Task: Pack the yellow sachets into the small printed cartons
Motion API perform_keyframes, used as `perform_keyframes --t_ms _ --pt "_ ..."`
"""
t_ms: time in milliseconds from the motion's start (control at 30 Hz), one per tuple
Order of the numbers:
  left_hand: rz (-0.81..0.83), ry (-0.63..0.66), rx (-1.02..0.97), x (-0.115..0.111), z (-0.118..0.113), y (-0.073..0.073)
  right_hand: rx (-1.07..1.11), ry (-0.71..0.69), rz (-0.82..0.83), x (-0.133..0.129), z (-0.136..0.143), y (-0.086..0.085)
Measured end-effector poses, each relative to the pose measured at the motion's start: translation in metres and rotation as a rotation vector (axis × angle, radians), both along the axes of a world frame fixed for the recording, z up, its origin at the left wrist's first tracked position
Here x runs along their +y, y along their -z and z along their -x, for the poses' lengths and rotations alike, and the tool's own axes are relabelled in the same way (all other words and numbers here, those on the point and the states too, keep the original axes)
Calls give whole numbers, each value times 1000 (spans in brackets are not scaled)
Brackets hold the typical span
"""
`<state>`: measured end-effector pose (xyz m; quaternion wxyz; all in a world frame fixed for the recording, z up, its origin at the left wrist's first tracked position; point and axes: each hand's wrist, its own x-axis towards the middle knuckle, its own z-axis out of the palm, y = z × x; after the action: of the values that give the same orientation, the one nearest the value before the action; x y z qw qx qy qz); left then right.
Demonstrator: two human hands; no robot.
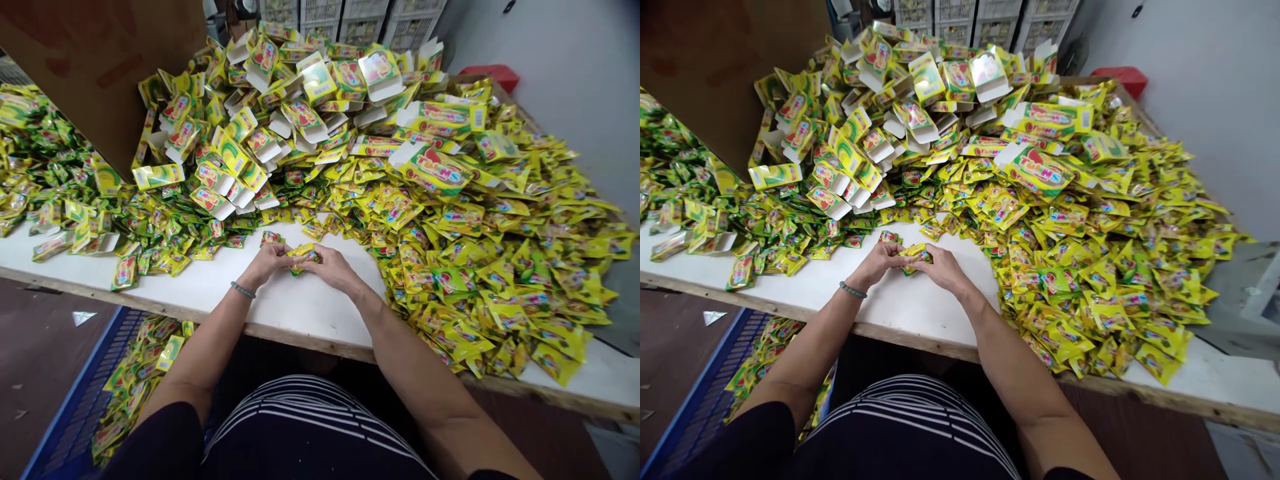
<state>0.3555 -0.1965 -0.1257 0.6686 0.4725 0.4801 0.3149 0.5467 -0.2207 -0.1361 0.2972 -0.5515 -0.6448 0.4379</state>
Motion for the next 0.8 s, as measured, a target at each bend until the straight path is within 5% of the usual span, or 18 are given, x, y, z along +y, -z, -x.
perform_keyframes --t_ms 100,267,367,500,567,667,800 --pt "-4 -5 13 3 6 0 68 28 6 -2 5 0" --pt "-1 -9 56 4 9 5 475 -115 326 -4 11 4" --pt "35 12 73 1 7 5 498 -25 360 -2 12 8" --pt "-89 195 137 0 27 -14 481 58 313 1 9 13" --pt "-325 177 323 9 53 -35 497 81 272 2 6 13" --pt "-717 -34 966 38 102 -72 400 110 164 2 3 10" --pt "-814 193 1536 91 151 -105 249 108 36 -1 8 5"
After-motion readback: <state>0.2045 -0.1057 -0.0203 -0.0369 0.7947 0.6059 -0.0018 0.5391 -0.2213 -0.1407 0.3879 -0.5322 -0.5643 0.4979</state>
